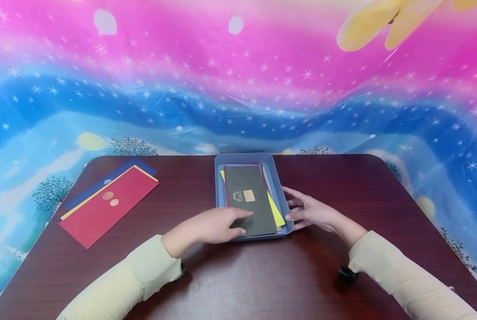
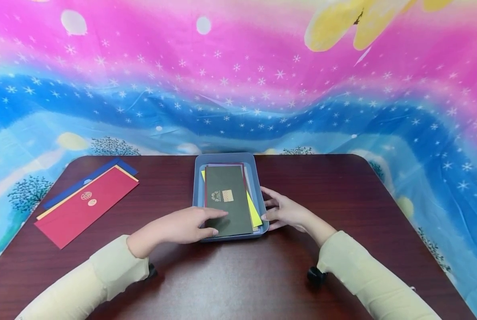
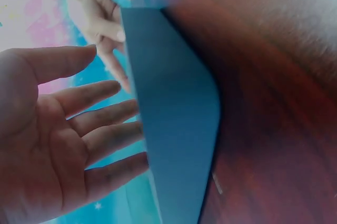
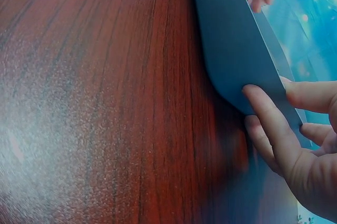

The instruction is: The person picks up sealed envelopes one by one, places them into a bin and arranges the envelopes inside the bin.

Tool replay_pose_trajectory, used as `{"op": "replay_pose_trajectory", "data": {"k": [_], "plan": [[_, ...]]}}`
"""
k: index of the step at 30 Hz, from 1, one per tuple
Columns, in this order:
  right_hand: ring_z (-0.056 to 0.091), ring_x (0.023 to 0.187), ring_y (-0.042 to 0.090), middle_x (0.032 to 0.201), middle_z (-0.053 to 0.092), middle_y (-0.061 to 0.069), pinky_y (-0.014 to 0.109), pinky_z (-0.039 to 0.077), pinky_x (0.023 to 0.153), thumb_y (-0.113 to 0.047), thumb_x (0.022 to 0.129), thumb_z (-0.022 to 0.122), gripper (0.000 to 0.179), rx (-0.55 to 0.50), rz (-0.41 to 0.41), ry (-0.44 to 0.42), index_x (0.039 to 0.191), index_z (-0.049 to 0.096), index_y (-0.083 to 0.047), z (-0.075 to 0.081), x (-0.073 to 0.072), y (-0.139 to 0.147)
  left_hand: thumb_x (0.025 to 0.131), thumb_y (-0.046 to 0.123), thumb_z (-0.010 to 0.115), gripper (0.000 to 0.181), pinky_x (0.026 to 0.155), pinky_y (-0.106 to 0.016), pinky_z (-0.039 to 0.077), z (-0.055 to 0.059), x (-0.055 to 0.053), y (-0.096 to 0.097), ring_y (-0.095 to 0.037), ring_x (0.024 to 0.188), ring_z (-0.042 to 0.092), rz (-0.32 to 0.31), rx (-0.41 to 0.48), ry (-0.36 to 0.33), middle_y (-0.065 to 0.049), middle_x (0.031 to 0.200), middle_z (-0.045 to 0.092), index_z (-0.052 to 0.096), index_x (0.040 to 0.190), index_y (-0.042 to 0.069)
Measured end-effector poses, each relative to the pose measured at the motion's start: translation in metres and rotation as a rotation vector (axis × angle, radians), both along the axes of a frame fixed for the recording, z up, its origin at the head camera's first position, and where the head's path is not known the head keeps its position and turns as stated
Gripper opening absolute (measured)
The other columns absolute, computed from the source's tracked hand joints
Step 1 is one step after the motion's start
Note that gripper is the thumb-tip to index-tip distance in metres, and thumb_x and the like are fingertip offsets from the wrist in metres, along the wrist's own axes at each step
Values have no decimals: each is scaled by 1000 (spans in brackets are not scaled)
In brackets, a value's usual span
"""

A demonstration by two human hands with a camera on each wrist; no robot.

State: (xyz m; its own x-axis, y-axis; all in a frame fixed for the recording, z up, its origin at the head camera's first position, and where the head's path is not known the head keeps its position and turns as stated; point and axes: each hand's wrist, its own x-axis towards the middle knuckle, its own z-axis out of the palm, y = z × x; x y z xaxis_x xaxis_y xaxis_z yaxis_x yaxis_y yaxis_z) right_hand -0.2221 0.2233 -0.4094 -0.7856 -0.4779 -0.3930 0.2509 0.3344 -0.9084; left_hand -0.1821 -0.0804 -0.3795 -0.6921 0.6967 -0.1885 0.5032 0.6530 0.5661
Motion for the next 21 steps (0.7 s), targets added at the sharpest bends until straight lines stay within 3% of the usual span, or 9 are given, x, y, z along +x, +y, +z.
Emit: {"op": "replay_pose_trajectory", "data": {"k": [2,4,7,9,11,13,17,19,21], "plan": [[66,109,32,151,31,36,48,59,84,4,97,64,91,-3,1,0,166,7,-14,0,0,0,104,18,62,52,106,-39,45,5,-3,-3,-18,104,66,23,47,2,-7,151,53,49,153,8],[66,108,32,151,31,36,48,59,84,4,97,64,91,-8,4,0,166,7,-14,0,0,0,103,16,63,53,90,-38,51,11,-5,-6,-18,76,59,51,110,8,-6,150,55,48,154,10],[66,107,31,151,31,36,48,59,84,4,97,64,91,-13,5,4,166,6,-14,0,0,1,103,15,63,54,82,-37,51,22,-7,-12,-20,77,64,84,214,34,-5,145,59,48,154,13],[66,107,31,150,31,36,49,59,84,5,97,63,92,-17,4,5,166,6,-14,0,-1,1,103,14,63,52,89,-38,54,29,-9,-16,-22,105,67,93,273,51,-4,143,61,49,153,13],[66,107,31,150,31,36,48,59,84,5,97,63,91,-17,3,8,166,7,-14,0,-1,2,103,13,62,50,99,-39,52,36,-11,-20,-24,128,59,95,312,59,-2,141,62,51,152,13],[66,106,30,150,31,36,48,59,84,5,97,63,92,-17,2,8,166,6,-14,0,-1,2,103,11,61,48,94,-38,54,42,-14,-24,-22,125,62,91,332,62,-2,139,64,54,150,13],[66,107,30,151,31,36,48,60,83,5,97,63,91,-11,3,8,166,6,-13,0,0,2,104,12,58,43,74,-36,51,52,-19,-38,-18,88,65,81,326,60,-2,135,66,58,147,14],[66,108,31,151,31,36,48,60,83,5,97,63,91,-10,4,9,166,6,-13,0,0,2,105,14,57,40,76,-38,51,58,-20,-49,-16,86,65,89,336,52,-2,134,67,60,145,15],[66,109,31,151,31,36,48,60,83,4,97,63,91,-9,4,10,166,7,-13,0,1,2,106,12,56,40,91,-43,53,63,-21,-61,-18,95,69,98,375,30,-4,132,68,59,145,12]]}}
